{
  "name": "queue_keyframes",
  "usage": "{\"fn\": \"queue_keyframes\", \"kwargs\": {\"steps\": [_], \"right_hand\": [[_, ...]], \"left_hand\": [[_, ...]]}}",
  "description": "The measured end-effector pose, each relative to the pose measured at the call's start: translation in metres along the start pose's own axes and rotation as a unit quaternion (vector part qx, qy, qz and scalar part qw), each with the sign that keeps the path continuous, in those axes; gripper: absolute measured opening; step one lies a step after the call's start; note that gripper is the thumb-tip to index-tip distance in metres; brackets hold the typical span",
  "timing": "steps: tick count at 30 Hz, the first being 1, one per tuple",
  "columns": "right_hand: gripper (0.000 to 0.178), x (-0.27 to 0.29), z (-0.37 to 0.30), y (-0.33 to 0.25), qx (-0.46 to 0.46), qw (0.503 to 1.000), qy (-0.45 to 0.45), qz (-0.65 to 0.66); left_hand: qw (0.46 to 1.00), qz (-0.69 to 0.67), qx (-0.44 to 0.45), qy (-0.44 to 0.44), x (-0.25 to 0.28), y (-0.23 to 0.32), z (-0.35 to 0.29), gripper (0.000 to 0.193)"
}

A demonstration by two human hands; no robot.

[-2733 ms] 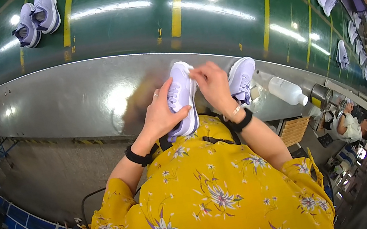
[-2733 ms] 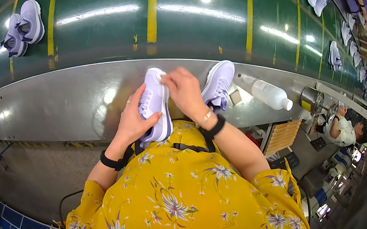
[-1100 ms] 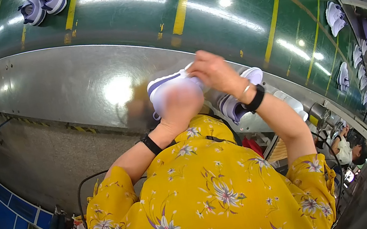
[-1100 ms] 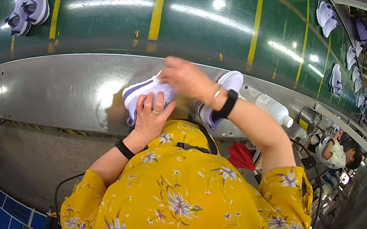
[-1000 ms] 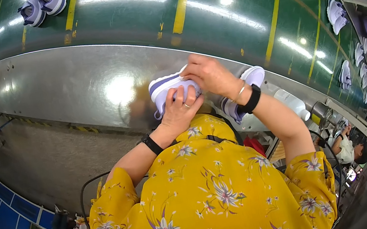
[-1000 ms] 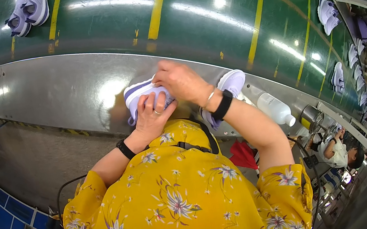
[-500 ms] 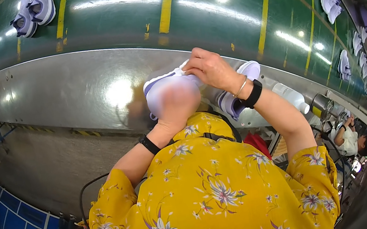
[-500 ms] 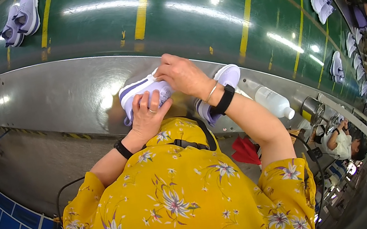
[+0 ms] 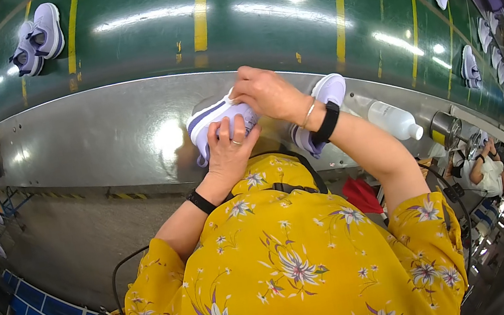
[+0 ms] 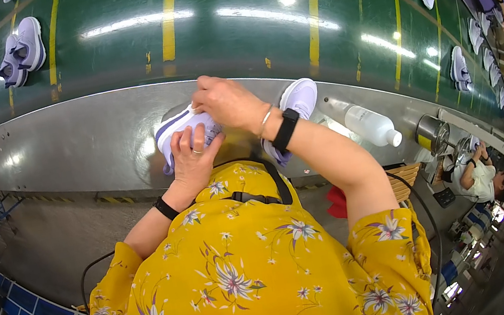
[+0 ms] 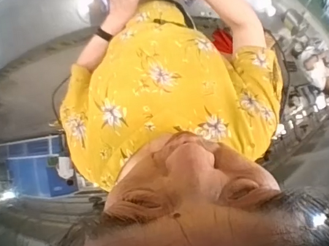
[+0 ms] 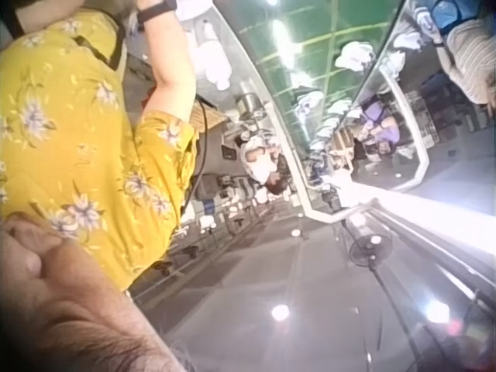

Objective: Cleaning and wiping down white and lavender sneakers along a conveyor belt assembly line in a factory.

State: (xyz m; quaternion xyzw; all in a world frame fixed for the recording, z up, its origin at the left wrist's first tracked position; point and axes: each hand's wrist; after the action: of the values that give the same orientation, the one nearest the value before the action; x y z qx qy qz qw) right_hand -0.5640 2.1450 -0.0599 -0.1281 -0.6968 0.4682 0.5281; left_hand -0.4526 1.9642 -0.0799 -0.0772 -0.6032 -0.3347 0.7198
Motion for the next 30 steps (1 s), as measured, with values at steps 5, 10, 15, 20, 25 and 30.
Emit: {"fn": "queue_keyframes", "kwargs": {"steps": [5,10,15,20,25,30], "right_hand": [[0.007,0.043,-0.044,0.036,-0.068,0.995,0.033,-0.06],[0.009,0.081,-0.095,0.059,-0.168,0.979,0.087,-0.079],[0.016,0.109,-0.142,0.055,-0.351,0.851,0.367,0.135],[0.03,0.073,-0.206,0.052,-0.385,0.674,0.448,0.444],[0.029,0.053,-0.236,0.041,-0.341,0.572,0.466,0.583],[0.036,0.042,-0.243,0.038,-0.35,0.574,0.521,0.525]], "left_hand": [[1.0,-0.007,0.002,-0.009,0.002,0.004,0.005,0.035],[1.0,-0.009,0.018,-0.009,0.01,0.008,0.008,0.039],[0.986,-0.048,0.156,-0.048,0.035,0.004,0.039,0.043],[0.985,-0.069,0.156,-0.004,0.053,0.006,0.07,0.035],[0.946,-0.298,0.038,-0.121,0.02,0.061,0.102,0.058],[0.865,-0.342,0.135,-0.341,-0.039,0.111,0.11,0.07]]}}
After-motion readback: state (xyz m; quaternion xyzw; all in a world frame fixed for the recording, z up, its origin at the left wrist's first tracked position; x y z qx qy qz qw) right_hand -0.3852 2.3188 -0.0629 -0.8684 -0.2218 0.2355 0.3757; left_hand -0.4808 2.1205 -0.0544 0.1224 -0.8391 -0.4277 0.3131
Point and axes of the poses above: each hand's wrist, its own z-axis towards the middle knuckle, its own x-axis out of the back of the hand, y = z × x, and after that the axes turned 3 degrees about y, right-handed
